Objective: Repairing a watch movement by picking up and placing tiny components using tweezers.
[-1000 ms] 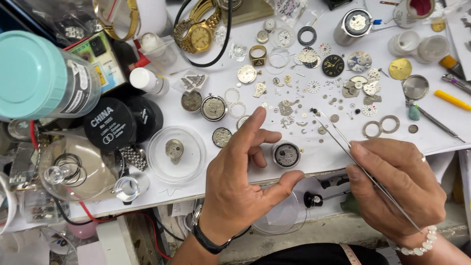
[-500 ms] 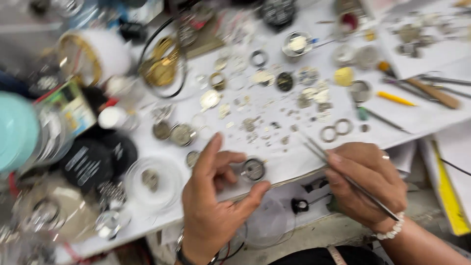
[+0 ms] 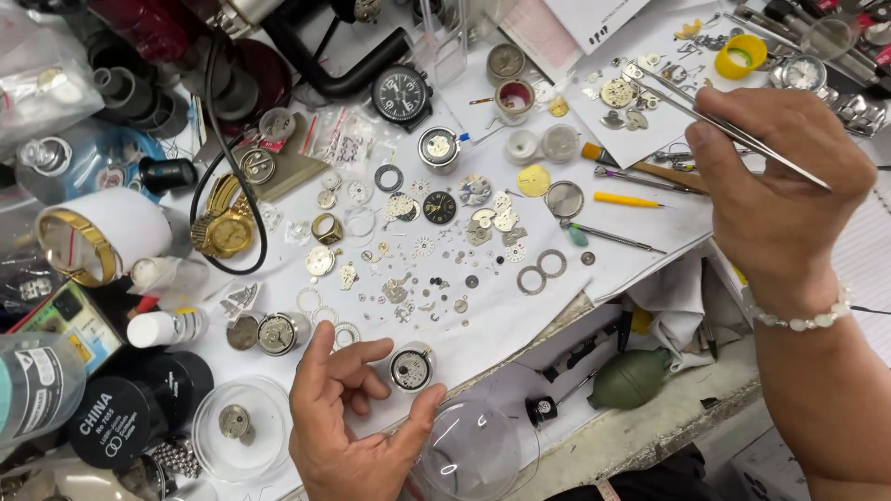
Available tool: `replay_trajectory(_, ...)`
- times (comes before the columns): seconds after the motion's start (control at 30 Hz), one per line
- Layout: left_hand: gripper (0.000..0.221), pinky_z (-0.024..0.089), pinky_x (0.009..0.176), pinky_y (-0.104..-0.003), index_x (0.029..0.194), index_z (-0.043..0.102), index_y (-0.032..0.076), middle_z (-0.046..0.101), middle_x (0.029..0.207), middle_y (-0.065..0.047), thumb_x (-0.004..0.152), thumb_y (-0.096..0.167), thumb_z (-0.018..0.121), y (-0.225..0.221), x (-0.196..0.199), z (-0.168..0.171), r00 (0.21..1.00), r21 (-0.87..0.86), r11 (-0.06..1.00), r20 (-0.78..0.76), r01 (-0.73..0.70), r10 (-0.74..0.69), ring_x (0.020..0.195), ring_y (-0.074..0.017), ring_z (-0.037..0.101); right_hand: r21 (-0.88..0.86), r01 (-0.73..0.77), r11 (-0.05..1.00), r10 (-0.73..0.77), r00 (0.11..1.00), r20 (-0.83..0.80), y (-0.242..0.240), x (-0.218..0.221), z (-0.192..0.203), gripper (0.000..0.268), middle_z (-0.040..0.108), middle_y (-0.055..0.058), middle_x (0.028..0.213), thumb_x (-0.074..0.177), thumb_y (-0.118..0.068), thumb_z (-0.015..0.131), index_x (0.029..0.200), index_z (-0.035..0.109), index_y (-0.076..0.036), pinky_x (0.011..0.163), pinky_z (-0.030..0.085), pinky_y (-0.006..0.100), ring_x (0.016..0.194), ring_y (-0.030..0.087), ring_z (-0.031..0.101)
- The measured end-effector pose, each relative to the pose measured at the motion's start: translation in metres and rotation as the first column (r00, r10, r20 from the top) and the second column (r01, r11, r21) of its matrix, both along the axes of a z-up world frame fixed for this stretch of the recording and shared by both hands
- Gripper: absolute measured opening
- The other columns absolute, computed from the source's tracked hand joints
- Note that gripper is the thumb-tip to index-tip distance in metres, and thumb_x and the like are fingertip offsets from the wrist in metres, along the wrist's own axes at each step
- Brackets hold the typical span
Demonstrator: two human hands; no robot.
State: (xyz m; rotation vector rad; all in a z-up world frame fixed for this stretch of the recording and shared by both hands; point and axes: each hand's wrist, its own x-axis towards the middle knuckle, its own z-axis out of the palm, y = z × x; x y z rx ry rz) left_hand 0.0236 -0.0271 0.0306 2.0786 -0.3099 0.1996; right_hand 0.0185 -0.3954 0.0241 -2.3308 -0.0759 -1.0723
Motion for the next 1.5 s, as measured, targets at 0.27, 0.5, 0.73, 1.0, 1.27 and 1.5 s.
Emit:
replay_trajectory(0.27, 0.106, 0.041, 0.063, -0.021, 0.149, 0.041, 0.005, 0.077, 0.105, -0.007, 0.058, 0.015, 0.094, -0.008, -0.002, -0.004, 0.995, -0.045, 0.995, -0.060, -0.086, 0.083, 0.067, -0.0078, 0.055, -0.043, 0.002, 0.999, -0.001, 1.000, 0.014, 0.006, 0.012, 0.002, 0.016, 0.073, 0.034, 0.117, 0.110, 0.026, 0.079, 0.125, 0.073, 0.022, 0.100, 0.055, 0.051, 0.110, 0.044, 0.070)
replay_trajectory(0.5, 0.111, 0.042, 0.061, -0.020, 0.151, 0.039, 0.008, 0.078, 0.106, -0.009, 0.055, 0.019, 0.095, -0.001, 0.000, -0.016, 0.996, -0.061, 0.996, -0.073, -0.064, 0.060, 0.066, -0.0071, 0.055, -0.061, 0.094, 0.994, -0.094, 0.995, -0.010, 0.008, 0.010, -0.003, 0.009, 0.074, 0.029, 0.108, 0.107, 0.018, 0.075, 0.116, 0.077, 0.019, 0.091, 0.054, 0.047, 0.100, 0.040, 0.068)
replay_trajectory(0.73, 0.111, 0.041, 0.061, -0.020, 0.151, 0.039, 0.007, 0.077, 0.106, -0.011, 0.056, 0.019, 0.095, -0.003, 0.000, -0.016, 0.996, -0.072, 0.996, -0.069, -0.061, 0.056, 0.065, -0.0074, 0.054, -0.018, 0.060, 0.998, -0.060, 0.998, 0.010, 0.007, 0.016, -0.002, 0.013, 0.074, 0.032, 0.116, 0.110, 0.022, 0.079, 0.121, 0.074, 0.020, 0.099, 0.056, 0.050, 0.109, 0.043, 0.071)
replay_trajectory(1.0, 0.110, 0.041, 0.060, -0.020, 0.151, 0.040, 0.006, 0.077, 0.106, -0.010, 0.056, 0.020, 0.093, -0.004, 0.000, -0.014, 0.995, -0.075, 0.994, -0.072, -0.080, 0.074, 0.064, -0.0079, 0.053, 0.196, 0.100, 0.975, -0.083, 0.992, -0.090, 0.007, 0.025, -0.001, 0.011, 0.070, 0.029, 0.119, 0.116, 0.019, 0.075, 0.126, 0.071, 0.018, 0.096, 0.060, 0.039, 0.113, 0.037, 0.069)
replay_trajectory(1.27, 0.112, 0.041, 0.060, -0.019, 0.152, 0.038, 0.008, 0.077, 0.106, -0.009, 0.055, 0.020, 0.095, 0.000, 0.001, -0.018, 0.997, -0.068, 0.996, -0.058, -0.049, 0.045, 0.064, -0.0065, 0.053, 0.194, 0.093, 0.977, -0.074, 0.992, -0.104, 0.010, 0.026, -0.002, 0.011, 0.071, 0.029, 0.119, 0.116, 0.020, 0.076, 0.126, 0.071, 0.018, 0.096, 0.061, 0.039, 0.116, 0.036, 0.069)
replay_trajectory(1.5, 0.111, 0.042, 0.060, -0.019, 0.150, 0.039, 0.008, 0.078, 0.106, -0.010, 0.055, 0.022, 0.095, -0.001, 0.000, -0.017, 0.996, -0.059, 0.996, -0.063, -0.064, 0.060, 0.065, -0.0067, 0.054, 0.181, 0.078, 0.980, -0.063, 0.994, -0.087, 0.010, 0.026, -0.002, 0.010, 0.072, 0.030, 0.119, 0.115, 0.023, 0.075, 0.124, 0.072, 0.019, 0.097, 0.060, 0.040, 0.114, 0.037, 0.070)
